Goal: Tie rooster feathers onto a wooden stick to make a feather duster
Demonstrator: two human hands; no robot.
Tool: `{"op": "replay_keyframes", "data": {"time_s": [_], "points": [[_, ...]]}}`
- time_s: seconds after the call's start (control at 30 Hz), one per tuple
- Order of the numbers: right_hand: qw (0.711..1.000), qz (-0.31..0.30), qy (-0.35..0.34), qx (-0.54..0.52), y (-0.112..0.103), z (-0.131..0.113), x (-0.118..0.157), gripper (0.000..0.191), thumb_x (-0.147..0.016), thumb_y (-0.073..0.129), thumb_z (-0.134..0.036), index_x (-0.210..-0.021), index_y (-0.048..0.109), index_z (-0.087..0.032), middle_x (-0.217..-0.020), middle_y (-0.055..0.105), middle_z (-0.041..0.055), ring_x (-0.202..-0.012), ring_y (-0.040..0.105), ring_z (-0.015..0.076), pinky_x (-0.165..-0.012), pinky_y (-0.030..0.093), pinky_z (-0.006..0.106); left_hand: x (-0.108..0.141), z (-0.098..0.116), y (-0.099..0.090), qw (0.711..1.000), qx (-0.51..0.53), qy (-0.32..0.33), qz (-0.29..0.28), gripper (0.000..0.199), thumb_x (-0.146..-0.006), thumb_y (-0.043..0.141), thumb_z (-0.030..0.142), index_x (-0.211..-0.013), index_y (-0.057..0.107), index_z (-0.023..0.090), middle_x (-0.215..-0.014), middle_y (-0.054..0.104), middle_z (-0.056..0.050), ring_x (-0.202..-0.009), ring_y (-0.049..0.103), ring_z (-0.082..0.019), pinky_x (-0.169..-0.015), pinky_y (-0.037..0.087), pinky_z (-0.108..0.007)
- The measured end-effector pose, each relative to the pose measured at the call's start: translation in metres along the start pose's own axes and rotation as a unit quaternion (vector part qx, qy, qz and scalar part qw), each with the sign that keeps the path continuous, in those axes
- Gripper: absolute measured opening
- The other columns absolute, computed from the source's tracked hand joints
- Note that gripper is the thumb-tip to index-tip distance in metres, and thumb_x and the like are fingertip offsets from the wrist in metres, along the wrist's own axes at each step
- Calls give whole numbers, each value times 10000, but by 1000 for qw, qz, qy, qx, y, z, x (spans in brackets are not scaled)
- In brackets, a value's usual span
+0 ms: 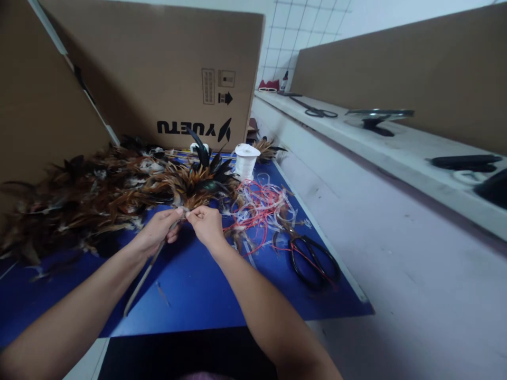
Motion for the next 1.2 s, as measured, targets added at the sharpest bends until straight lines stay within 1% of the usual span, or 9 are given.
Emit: {"op": "replay_keyframes", "data": {"time_s": [0.1,0.2,0.3,0.47,0.6,0.73,0.93,1.1,1.2], "points": [[1000,2,2,23,-2,0,0,221,-684,615,-369,-608,604,-161,-462,410,-71,-450,318,68,-456,247,211,-2,-1,0,1000,-23,8,10,343,-757,601,459,-694,536,128,-397,362,74,-342,304,-44,-338,296,-166],[999,-7,-10,33,-5,-5,1,230,-699,605,-375,-623,618,-158,-477,438,-63,-458,335,67,-459,256,208,-2,0,-1,1000,-10,3,8,343,-743,618,452,-700,538,121,-430,402,56,-362,326,-41,-340,255,-152],[997,-49,-35,50,-14,-16,1,239,-711,604,-382,-648,636,-154,-458,386,-72,-447,300,62,-449,232,207,0,6,-5,1000,6,3,8,332,-751,617,432,-681,546,116,-433,396,52,-363,310,-36,-341,235,-150],[988,-118,-39,97,-55,-36,-8,232,-705,627,-364,-698,665,-134,-446,352,-77,-438,253,52,-444,200,213,1,17,-21,999,22,23,29,320,-801,563,394,-715,608,89,-419,364,51,-348,290,-38,-335,221,-161],[976,-142,-53,156,-99,-48,-23,249,-679,662,-378,-706,670,-130,-524,478,-39,-478,334,56,-471,248,214,-1,23,-36,996,44,49,68,278,-812,550,352,-703,604,102,-427,371,43,-356,304,-43,-337,238,-161],[970,-119,-27,212,-140,-56,-30,325,-675,665,-454,-711,667,-131,-532,514,-24,-462,368,61,-463,291,219,-3,24,-43,992,41,58,100,259,-813,539,324,-687,602,106,-418,363,41,-358,305,-47,-332,235,-156],[968,-45,16,245,-191,-67,-13,392,-627,676,-539,-713,671,-157,-502,523,-17,-443,423,81,-442,314,231,-3,27,-44,990,32,75,119,254,-801,543,324,-668,604,116,-414,365,38,-350,301,-52,-330,236,-166],[962,34,-6,270,-227,-66,-8,425,-605,686,-568,-708,688,-157,-476,518,-7,-432,378,81,-435,280,244,-2,29,-44,988,27,86,124,258,-790,560,338,-647,590,125,-404,366,39,-339,301,-54,-329,231,-171],[947,44,-19,316,-240,-57,-13,452,-617,664,-591,-721,695,-153,-496,534,2,-445,390,88,-448,287,251,-1,28,-43,989,31,85,116,269,-788,570,356,-665,599,119,-408,372,41,-342,305,-53,-338,240,-171]]}}
Point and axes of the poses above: each hand's wrist, its own x-axis away from the middle knuckle, its own y-axis out of the palm, z = x × y, the point moved 3 cm from there along -x, towards the middle knuckle
